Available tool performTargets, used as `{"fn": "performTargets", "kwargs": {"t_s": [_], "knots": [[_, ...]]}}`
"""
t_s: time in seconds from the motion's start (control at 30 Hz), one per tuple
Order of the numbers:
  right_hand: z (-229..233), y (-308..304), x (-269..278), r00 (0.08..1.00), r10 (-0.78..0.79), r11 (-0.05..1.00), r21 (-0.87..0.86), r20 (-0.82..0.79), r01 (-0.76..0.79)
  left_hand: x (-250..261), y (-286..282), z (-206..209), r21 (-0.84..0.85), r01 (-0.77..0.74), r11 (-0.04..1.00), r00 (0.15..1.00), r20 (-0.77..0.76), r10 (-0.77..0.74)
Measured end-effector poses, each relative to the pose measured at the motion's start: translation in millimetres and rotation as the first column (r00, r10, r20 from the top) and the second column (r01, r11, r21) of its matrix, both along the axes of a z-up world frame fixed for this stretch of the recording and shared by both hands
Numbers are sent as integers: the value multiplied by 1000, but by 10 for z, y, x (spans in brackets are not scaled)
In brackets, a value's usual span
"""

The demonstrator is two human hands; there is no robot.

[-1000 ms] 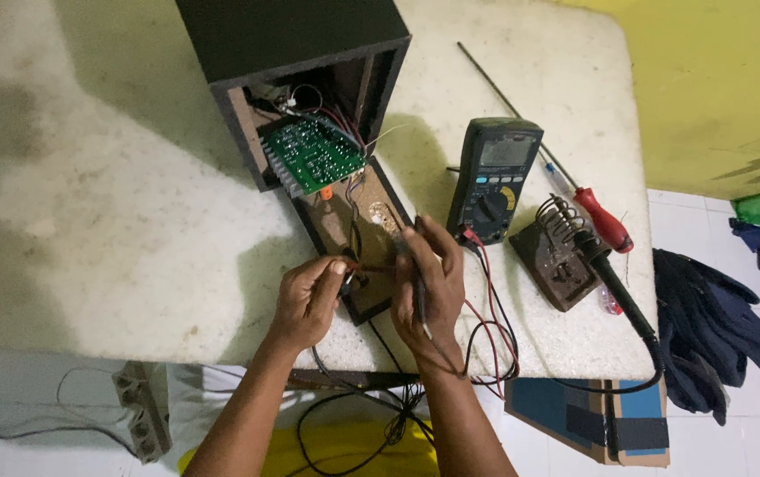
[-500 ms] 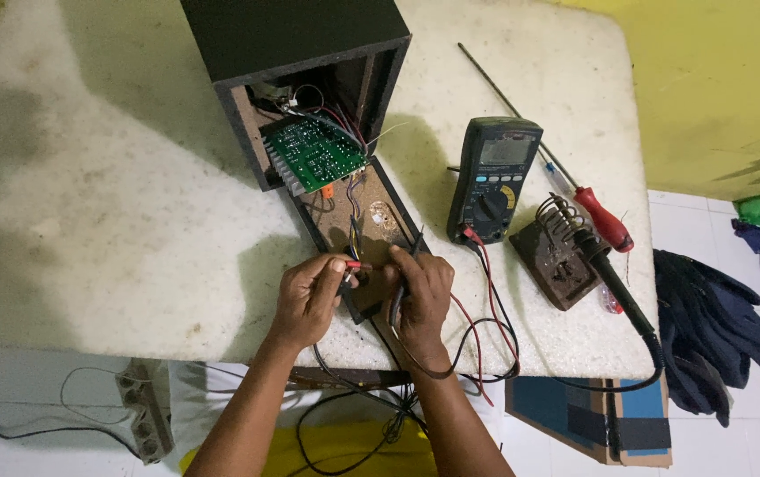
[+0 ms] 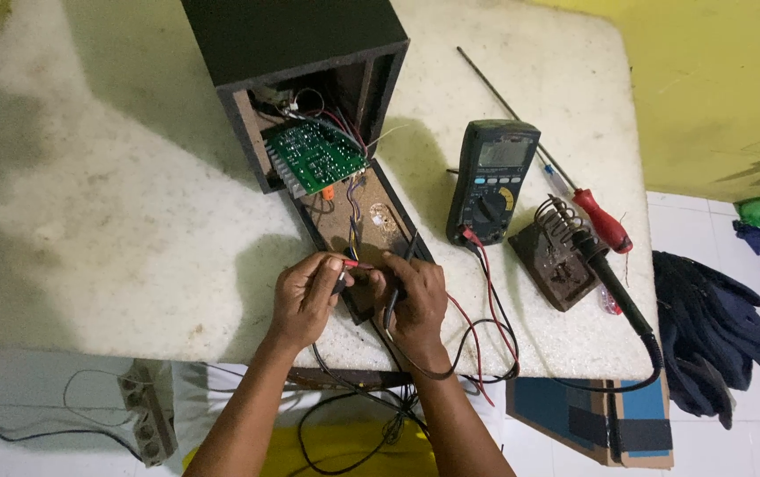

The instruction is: The person uses a multimeter to test the electrical connections on a circuit board inside an open black box. They touch the multimeter probes to various points on the board and wires, then handle a power cord and the box's casing.

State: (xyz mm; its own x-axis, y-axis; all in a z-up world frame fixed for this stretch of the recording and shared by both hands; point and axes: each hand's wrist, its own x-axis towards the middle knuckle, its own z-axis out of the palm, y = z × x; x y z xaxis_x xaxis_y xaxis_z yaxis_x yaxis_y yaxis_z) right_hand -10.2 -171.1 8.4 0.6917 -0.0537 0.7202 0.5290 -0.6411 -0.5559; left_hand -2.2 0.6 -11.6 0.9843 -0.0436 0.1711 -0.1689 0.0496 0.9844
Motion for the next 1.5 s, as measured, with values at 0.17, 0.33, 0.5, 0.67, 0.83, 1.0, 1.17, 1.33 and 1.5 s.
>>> {"fn": "performTargets", "kwargs": {"t_s": [0.17,0.33,0.5,0.67,0.83,1.0,1.17,1.33,1.5], "knots": [[-61,-38,10,999,-54,997,52,9,53,156,466,-36,215,-166,963,985,-17,174],[-123,-35,33,997,-78,993,89,2,78,300,873,300,334,-325,885,930,-55,362],[-114,-31,33,997,-73,995,72,-1,73,329,709,232,268,-339,902,929,-58,366],[-135,-37,32,998,-63,995,81,-5,63,261,523,277,336,-392,856,919,113,377],[-120,-44,24,996,-84,995,62,-8,84,246,442,154,551,-471,689,868,427,251],[-82,-16,7,997,-82,993,89,14,80,200,401,222,539,-588,603,759,626,179],[-18,20,-20,999,-47,994,94,-5,47,30,111,392,515,-468,718,722,692,-26],[248,68,-79,986,168,976,145,-21,-163,120,-10,357,569,-385,727,657,722,-217],[785,94,20,913,366,897,332,-183,-293,330,112,423,542,-390,744,638,742,-206]]}}
